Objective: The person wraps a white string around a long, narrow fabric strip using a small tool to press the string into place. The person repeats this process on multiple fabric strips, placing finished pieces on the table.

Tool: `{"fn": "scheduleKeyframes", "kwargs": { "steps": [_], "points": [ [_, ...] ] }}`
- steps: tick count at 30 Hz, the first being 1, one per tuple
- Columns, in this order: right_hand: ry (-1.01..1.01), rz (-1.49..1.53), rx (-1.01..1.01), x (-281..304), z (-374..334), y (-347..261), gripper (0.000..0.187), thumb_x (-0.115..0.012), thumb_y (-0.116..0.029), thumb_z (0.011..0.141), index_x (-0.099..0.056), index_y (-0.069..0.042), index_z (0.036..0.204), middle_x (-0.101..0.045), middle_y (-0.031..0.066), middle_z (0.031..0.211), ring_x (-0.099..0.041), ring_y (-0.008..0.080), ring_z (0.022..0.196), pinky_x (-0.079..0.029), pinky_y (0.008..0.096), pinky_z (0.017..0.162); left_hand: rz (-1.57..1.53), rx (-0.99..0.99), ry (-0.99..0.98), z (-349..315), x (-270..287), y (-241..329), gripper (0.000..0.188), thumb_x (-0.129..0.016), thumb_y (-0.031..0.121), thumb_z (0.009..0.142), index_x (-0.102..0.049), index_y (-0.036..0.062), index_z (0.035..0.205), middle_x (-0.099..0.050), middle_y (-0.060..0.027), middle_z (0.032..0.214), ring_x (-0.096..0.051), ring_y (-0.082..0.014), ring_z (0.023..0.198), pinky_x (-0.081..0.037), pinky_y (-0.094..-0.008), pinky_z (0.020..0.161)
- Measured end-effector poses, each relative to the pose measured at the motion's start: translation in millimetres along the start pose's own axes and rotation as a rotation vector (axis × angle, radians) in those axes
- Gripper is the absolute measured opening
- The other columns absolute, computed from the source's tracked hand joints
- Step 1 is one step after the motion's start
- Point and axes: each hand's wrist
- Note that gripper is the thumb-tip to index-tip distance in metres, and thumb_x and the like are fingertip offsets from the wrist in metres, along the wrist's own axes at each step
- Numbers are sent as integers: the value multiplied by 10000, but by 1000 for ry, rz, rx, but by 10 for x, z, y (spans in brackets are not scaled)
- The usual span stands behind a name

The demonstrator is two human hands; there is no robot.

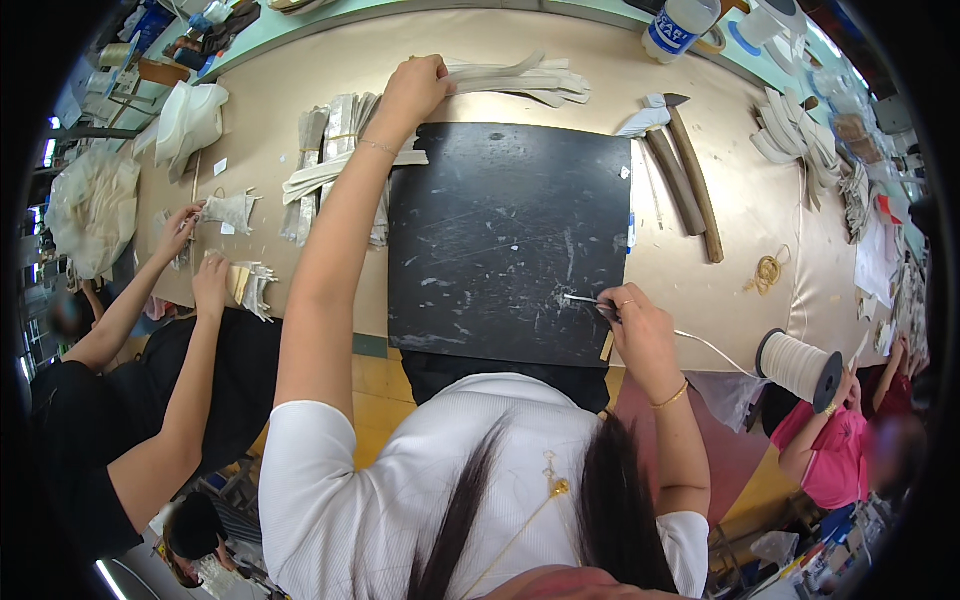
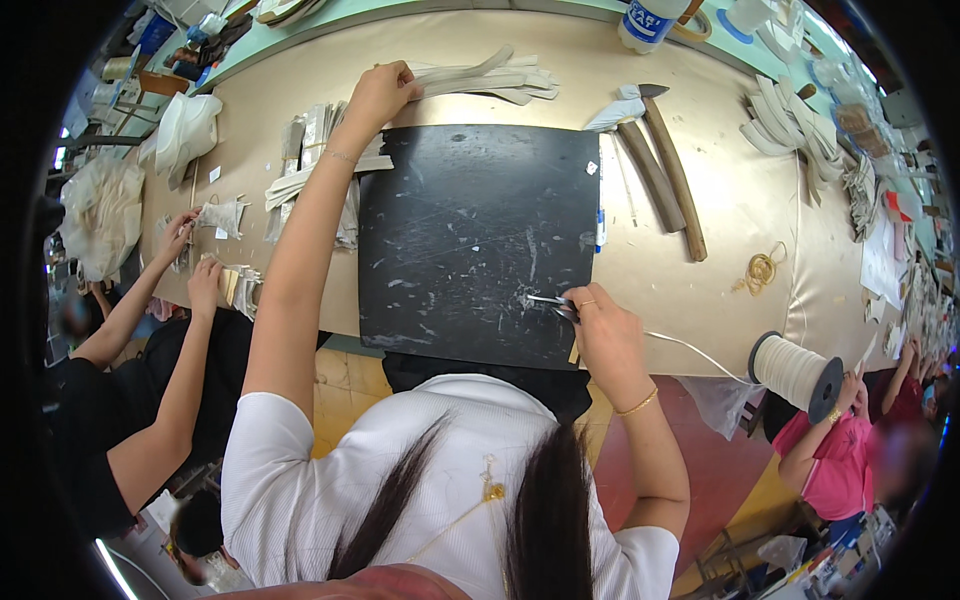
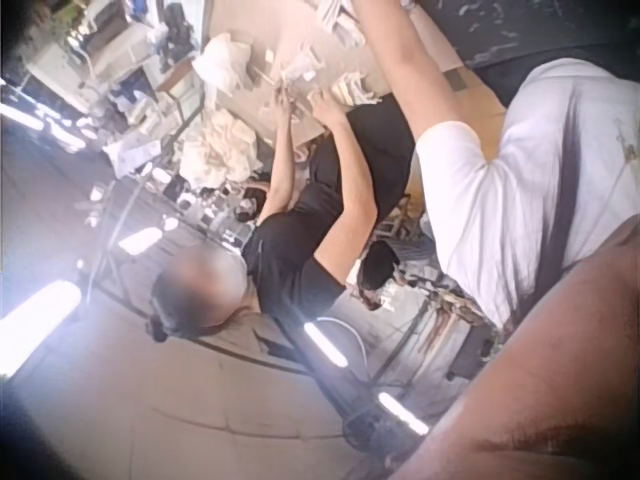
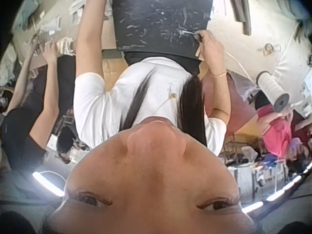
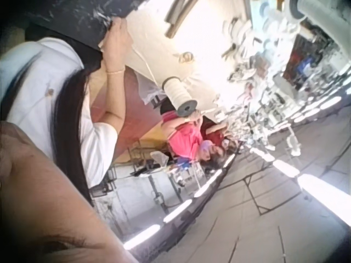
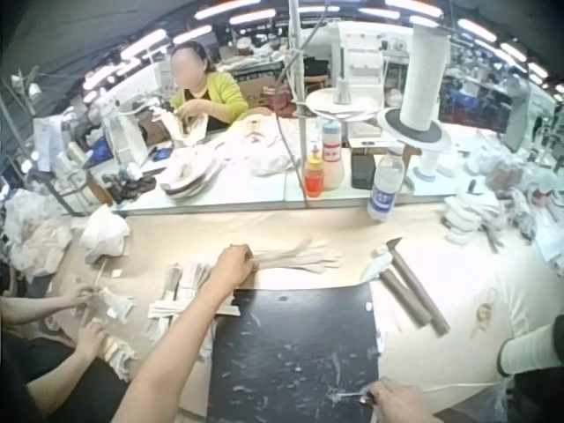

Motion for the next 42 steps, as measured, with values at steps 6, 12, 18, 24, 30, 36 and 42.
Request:
{"fn": "scheduleKeyframes", "kwargs": {
  "steps": [6, 12, 18, 24, 30, 36, 42],
  "points": [
    [-5, -116, 57, 93, -14, -100, 247, -701, 14, 776, -721, -83, 1002, -633, 71, 886, -669, 272, 767, -532, 390, 665, -157, -108, -101, -74, -7, 648, 287, -697, 281, 837, -720, 9, 926, -736, -166, 875, -718, -296, 824, -551, -388, 766],
    [26, -90, 209, 129, 56, -375, 202, -685, 13, 768, -723, -88, 939, -617, 47, 850, -607, 239, 850, -529, 361, 721, -270, -153, -174, -38, 21, 1010, 292, -688, 281, 846, -698, 8, 948, -732, -131, 854, -700, -258, 785, -543, -367, 737],
    [67, 169, 232, 285, 177, -360, 217, -727, 53, 746, -711, -81, 916, -607, 53, 798, -574, 244, 790, -495, 372, 681, -706, -43, -189, -74, 531, 665, 203, -662, 220, 874, -629, 22, 848, -710, -121, 860, -719, -242, 837, -554, -358, 762],
    [22, 233, 257, 389, 235, -430, 171, -739, 43, 770, -711, -52, 909, -633, 63, 785, -621, 243, 730, -509, 346, 664, -1090, -61, -398, -373, 1075, 1130, 163, -646, 195, 960, -526, 92, 918, -678, -83, 858, -770, -277, 927, -581, -328, 798],
    [-266, 410, 289, 429, 39, -415, 160, -733, 18, 794, -719, -47, 939, -683, 72, 858, -675, 255, 755, -533, 348, 674, -1222, -309, -656, -659, 1196, 1758, 175, -671, 162, 951, -529, 64, 923, -687, -96, 853, -759, -245, 772, -578, -314, 712],
    [-390, 498, 362, 422, 22, -421, 123, -733, -41, 836, -726, -44, 959, -708, 70, 902, -702, 264, 810, -561, 355, 720, -967, 86, -786, -1247, 521, 1159, 138, -674, 118, 970, -571, 25, 972, -700, -84, 849, -708, -156, 640, -527, -245, 567],
    [-476, 641, 216, -33, 281, -215, 99, -741, -104, 886, -721, -34, 954, -686, 81, 887, -692, 256, 828, -541, 351, 716, -648, 94, -677, -1775, 172, 738, 182, -703, 113, 936, -648, -36, 1027, -728, -108, 801, -710, -144, 633, -524, -262, 577]
  ]
}}
Point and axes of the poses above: each hand's wrist, its own z-axis towards the middle knuckle, its own x-axis out of the back of the hand, y = z × x
